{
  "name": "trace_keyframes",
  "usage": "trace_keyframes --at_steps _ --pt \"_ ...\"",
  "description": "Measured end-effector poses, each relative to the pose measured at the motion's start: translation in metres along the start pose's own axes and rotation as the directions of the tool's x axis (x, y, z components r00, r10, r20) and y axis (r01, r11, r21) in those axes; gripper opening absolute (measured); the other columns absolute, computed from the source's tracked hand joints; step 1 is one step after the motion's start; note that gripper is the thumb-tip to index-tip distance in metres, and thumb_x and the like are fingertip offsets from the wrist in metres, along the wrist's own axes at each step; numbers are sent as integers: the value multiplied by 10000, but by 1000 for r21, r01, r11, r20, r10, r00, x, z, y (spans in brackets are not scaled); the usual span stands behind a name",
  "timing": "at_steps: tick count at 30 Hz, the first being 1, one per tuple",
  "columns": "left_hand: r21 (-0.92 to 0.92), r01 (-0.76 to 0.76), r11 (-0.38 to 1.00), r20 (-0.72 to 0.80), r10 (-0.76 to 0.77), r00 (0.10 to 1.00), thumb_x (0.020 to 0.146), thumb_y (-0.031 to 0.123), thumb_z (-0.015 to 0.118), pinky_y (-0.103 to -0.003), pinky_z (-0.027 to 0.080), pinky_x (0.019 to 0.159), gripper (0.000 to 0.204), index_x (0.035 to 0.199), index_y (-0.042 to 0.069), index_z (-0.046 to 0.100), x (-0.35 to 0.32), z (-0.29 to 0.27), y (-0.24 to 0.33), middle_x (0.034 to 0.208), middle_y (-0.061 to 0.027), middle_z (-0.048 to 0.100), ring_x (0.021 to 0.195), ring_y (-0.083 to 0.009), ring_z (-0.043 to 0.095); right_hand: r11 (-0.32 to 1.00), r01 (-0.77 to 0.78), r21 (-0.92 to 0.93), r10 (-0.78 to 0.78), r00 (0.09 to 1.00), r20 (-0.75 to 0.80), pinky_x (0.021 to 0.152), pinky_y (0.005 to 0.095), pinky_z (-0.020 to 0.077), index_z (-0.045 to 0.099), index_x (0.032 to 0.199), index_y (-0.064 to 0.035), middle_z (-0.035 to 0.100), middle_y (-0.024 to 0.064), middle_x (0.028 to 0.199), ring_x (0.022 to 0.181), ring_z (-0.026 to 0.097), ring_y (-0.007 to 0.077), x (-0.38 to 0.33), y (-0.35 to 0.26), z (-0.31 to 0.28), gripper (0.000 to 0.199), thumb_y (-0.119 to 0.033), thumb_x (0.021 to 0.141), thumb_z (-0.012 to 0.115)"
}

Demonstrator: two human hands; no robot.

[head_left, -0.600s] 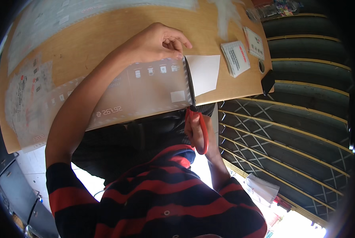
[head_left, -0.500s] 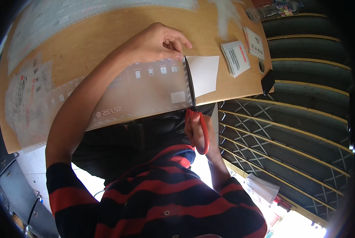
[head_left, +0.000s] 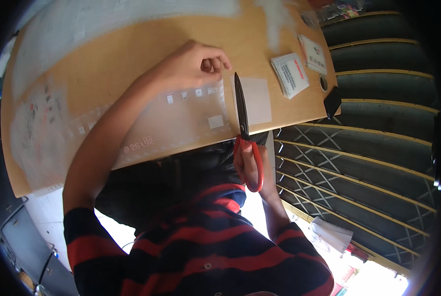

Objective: The person uses red-handled scissors to cut a large sheet of translucent paper with printed text and graphics into smaller rectangular pieces. After cutting, the person arranges the cut pieces on the table, stacking them into neat piles.

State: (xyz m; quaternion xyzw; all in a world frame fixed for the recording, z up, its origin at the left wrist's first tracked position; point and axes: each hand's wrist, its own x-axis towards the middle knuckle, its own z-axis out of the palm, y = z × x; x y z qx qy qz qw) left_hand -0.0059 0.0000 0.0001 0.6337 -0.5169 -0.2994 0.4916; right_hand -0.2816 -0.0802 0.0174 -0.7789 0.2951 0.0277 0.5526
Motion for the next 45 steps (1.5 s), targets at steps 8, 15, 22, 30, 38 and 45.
trace_keyframes --at_steps 8,15,22,30,38,45 --pt "601 -321 732 4 399 917 800 41 658 -401 504 741 137 935 28 678 2 -3 24 903 -99 647 845 -303 611 992 119 36 -110 975 -194 363 260 338 469 566 -42 465 41 435 365 482 125 -30 20 -2 751 -645 981 302" --pt "653 -329 682 27 413 910 846 62 630 -431 498 661 89 886 -2 677 23 -18 33 791 -129 660 711 -324 624 986 143 88 -124 973 -197 458 331 416 547 685 8 511 75 494 443 512 163 -51 64 0 469 -360 975 561" --pt "630 -118 767 -1 153 988 862 226 674 -391 506 717 241 937 -3 686 43 -15 57 889 -147 680 788 -293 643 984 161 79 -146 975 -167 479 382 403 527 700 11 488 152 509 436 477 280 -64 86 15 374 -260 922 656" --pt "788 -352 505 307 173 936 762 355 761 -473 394 1019 661 1290 32 528 -26 97 63 1400 -177 457 1259 -384 416 974 205 95 -215 971 108 522 411 427 576 779 0 515 157 559 503 547 318 -87 135 4 319 -273 921 658" --pt "492 -162 855 -140 261 955 853 78 696 -316 532 672 104 946 38 721 18 72 84 884 -105 719 746 -190 675 988 94 119 -127 943 307 582 397 460 625 824 6 581 162 616 586 616 298 -89 148 -7 281 -254 927 657" --pt "-98 52 994 -456 -91 885 841 94 683 -249 484 464 153 920 -36 691 187 -9 22 785 -111 704 554 -138 634 945 -43 324 -65 946 317 390 243 367 574 674 -59 525 -2 517 422 493 61 -66 169 4 465 -387 1001 537"
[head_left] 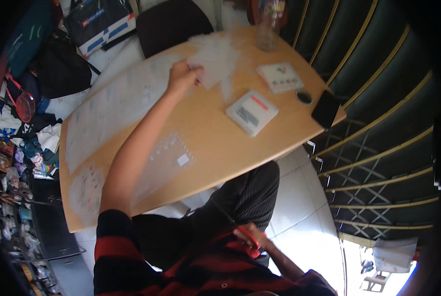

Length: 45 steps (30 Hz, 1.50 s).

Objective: The person uses red-handled scissors to cut a large sheet of translucent paper with printed text and graphics into smaller rectangular pieces. After cutting, the person arranges the cut pieces on the table, stacking them into neat piles.

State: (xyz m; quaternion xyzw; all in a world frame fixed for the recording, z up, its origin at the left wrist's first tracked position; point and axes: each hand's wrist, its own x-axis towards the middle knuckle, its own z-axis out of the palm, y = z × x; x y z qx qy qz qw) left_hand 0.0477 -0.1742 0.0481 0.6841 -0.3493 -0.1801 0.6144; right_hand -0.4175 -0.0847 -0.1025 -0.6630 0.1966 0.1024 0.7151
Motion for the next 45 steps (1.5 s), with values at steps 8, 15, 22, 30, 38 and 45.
trace_keyframes --at_steps 8,15,22,30,38,45 --pt "688 122 715 -289 116 950 800 308 744 -442 435 957 411 1126 76 652 7 24 -29 1059 -95 666 1086 -261 582 997 73 12 -73 995 -64 367 246 358 552 652 -56 504 2 502 385 479 73 -2 11 -1 525 -440 1006 500" --pt "729 -210 651 80 223 971 846 230 698 -442 405 971 283 1095 100 664 -148 -83 2 1105 -89 649 1134 -302 533 986 159 -57 -161 986 -33 400 257 383 530 713 -55 519 10 546 427 519 101 -4 27 1 606 -598 967 444" --pt "770 -165 617 141 89 986 829 258 724 -417 415 976 400 1166 66 623 -286 -161 5 1203 -118 597 1150 -316 516 956 -66 -286 105 987 125 581 370 484 553 835 -27 611 127 641 591 630 245 1 -23 10 151 -139 812 651" --pt "821 -74 565 131 -60 990 632 450 839 -487 357 1013 865 1327 58 504 -250 -132 4 1239 -184 541 1177 -373 481 984 171 -55 -150 951 270 487 236 337 520 960 -15 538 39 768 550 445 67 -5 -72 33 665 -674 913 445" --pt "804 -70 590 240 -214 947 628 344 851 -467 387 997 767 1261 96 496 -206 -131 -7 1153 -170 585 1179 -359 489 966 159 -206 -134 983 129 575 261 354 519 1000 12 497 23 758 624 428 98 -13 -92 45 788 -759 873 416" --pt "530 -16 848 346 -199 917 712 194 814 -368 467 863 640 1268 98 512 -180 -131 -5 1025 -107 622 998 -261 592 945 129 -300 -124 992 37 649 374 467 493 904 13 571 117 763 691 605 277 8 -99 42 788 -772 849 453"
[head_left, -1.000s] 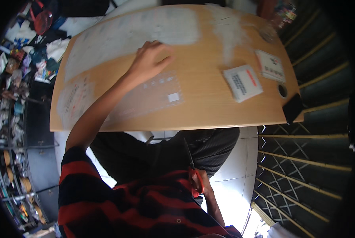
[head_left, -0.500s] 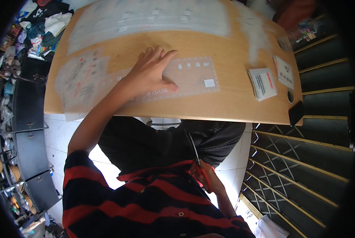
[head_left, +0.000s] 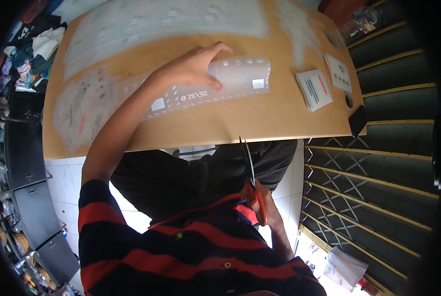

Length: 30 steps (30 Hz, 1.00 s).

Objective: The person uses red-handled scissors to cut a large sheet of translucent paper with printed text and graphics into smaller rectangular pieces. After cutting, the person arranges the cut pieces on the table, stacking them into neat piles.

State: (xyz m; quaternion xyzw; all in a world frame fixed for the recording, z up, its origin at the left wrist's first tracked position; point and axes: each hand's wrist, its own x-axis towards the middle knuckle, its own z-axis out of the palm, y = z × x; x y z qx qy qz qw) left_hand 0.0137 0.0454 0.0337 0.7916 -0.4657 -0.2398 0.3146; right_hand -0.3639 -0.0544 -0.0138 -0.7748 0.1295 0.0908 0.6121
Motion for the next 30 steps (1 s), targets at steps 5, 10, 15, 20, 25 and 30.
trace_keyframes --at_steps 5,10,15,20,25,30 --pt "-217 -192 957 -178 154 972 851 148 733 -282 475 781 342 1155 44 619 12 18 -26 967 -73 660 915 -120 614 995 -40 -96 30 995 -100 645 400 479 493 875 4 561 137 706 664 612 331 24 -19 2 783 -777 848 440" --pt "-338 -303 891 -217 240 946 908 158 695 -248 484 745 204 1031 5 641 8 39 -17 887 -36 677 823 -77 618 992 -95 -83 87 992 -95 595 407 467 497 840 6 547 128 669 631 599 331 31 -28 8 794 -775 878 362" --pt "-346 -355 868 -292 260 920 911 154 692 -244 488 697 178 975 -3 638 13 50 -19 815 -17 675 766 -75 625 982 -177 -64 171 981 -88 570 384 467 496 839 1 534 105 626 586 597 278 37 -47 9 828 -816 843 360" --pt "-327 -359 874 -406 213 889 887 45 666 -265 512 639 66 898 -13 636 11 42 -11 781 -96 691 717 -124 653 965 -244 -91 239 969 -64 562 375 457 493 837 6 538 106 622 579 593 276 33 -51 7 868 -852 803 370" --pt "-230 -399 888 -448 267 853 863 38 681 -277 494 610 74 882 -7 625 9 43 -10 767 -102 681 684 -140 649 968 -244 -58 237 965 -114 547 362 441 486 833 8 533 95 621 578 589 263 42 -46 17 885 -868 783 375" --pt "22 -522 853 -559 443 701 834 56 702 -336 495 608 101 881 18 622 10 50 -12 789 -134 670 683 -263 662 978 -204 -33 197 970 -144 530 339 425 484 836 3 519 74 616 563 566 221 47 -40 25 879 -868 785 380"
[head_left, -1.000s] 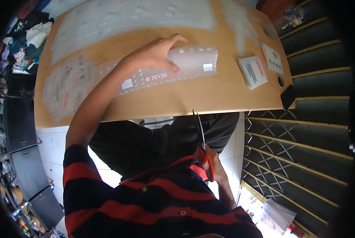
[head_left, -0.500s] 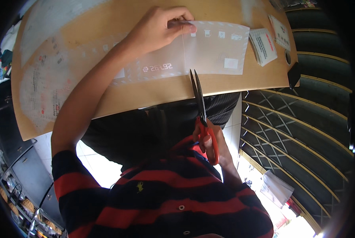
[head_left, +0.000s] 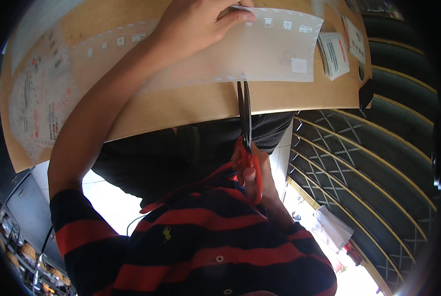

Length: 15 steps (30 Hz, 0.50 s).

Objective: The person uses red-handled scissors to cut a large sheet of translucent paper with printed text and graphics into smaller rectangular pieces. After cutting, the person arranges the cut pieces on the table, stacking them into neat piles.

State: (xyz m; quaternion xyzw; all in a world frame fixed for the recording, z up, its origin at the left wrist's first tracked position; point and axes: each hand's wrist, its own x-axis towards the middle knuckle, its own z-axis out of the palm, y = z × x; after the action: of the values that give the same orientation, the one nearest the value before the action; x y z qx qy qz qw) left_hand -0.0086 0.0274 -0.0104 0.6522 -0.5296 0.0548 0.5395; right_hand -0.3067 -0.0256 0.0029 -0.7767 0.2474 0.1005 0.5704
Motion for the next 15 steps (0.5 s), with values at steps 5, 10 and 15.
trace_keyframes --at_steps 5,10,15 --pt "83 -35 996 0 35 999 838 89 693 -381 504 623 109 890 39 611 -1 1 1 807 -127 664 730 -311 662 999 7 34 -5 999 -39 437 211 346 504 884 14 498 7 644 462 492 58 -13 13 14 960 -912 754 285" --pt "164 -42 986 94 27 995 858 121 669 -396 514 622 95 883 68 595 -2 -2 8 797 -112 650 726 -307 660 999 36 33 -36 999 -16 513 333 396 500 860 7 516 73 627 544 524 207 -9 12 11 864 -845 814 366" --pt "157 -61 986 89 47 995 864 131 665 -398 521 617 94 886 85 586 -4 0 7 792 -106 644 716 -295 660 996 85 36 -83 995 -48 529 335 418 505 831 4 534 85 637 556 551 228 1 3 8 812 -802 840 407"
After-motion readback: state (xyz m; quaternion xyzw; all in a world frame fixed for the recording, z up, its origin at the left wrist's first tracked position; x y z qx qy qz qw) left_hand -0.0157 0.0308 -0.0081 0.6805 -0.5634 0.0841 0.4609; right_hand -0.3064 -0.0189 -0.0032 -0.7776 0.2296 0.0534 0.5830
